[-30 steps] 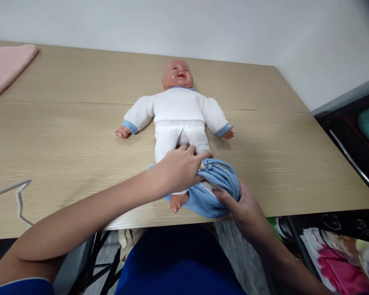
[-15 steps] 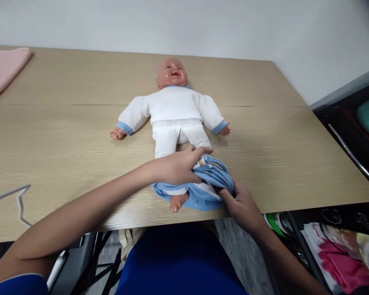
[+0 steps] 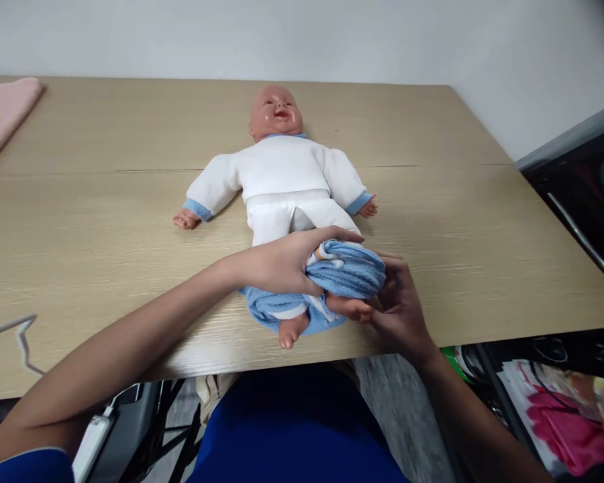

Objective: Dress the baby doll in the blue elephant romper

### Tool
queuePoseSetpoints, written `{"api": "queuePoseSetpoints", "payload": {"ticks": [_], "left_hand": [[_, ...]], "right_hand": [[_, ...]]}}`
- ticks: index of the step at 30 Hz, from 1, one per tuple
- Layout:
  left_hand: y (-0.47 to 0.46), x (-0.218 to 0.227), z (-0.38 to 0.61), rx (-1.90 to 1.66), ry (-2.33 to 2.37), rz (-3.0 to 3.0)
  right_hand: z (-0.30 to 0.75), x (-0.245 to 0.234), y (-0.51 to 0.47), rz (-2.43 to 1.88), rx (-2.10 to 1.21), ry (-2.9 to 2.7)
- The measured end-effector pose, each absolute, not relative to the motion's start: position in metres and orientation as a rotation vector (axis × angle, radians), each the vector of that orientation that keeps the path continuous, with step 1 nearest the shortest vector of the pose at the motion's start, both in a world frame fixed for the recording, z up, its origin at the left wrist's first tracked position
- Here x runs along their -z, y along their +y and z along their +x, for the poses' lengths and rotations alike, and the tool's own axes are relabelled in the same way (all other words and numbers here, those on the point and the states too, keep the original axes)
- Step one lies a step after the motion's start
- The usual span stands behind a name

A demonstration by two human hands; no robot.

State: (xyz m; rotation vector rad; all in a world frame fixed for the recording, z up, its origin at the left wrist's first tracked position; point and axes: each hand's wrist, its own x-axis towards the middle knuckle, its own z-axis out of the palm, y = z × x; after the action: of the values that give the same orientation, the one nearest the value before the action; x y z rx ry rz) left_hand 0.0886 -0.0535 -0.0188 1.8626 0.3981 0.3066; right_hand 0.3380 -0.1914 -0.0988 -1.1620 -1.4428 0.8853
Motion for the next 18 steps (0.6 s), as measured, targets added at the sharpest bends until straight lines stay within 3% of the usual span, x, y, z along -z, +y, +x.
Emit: {"api": "queuePoseSetpoints", "payload": {"ticks": [4,10,18], "left_hand": [[-0.047,0.021,0.087,-0.326,0.448,2.048],[-0.036,0.024,0.085,-0.306,0.307,2.062],[-0.034,0.028,0.086,-0.354,0.360,1.992]], "right_hand": [[0.356,0.088,-0.173,-1.178,-1.039,-1.483],[0.379,0.065,-0.122,-1.216,-1.541,-1.649],[0.383,0.070,-0.071,-0.959,-1.739,-1.749]]}}
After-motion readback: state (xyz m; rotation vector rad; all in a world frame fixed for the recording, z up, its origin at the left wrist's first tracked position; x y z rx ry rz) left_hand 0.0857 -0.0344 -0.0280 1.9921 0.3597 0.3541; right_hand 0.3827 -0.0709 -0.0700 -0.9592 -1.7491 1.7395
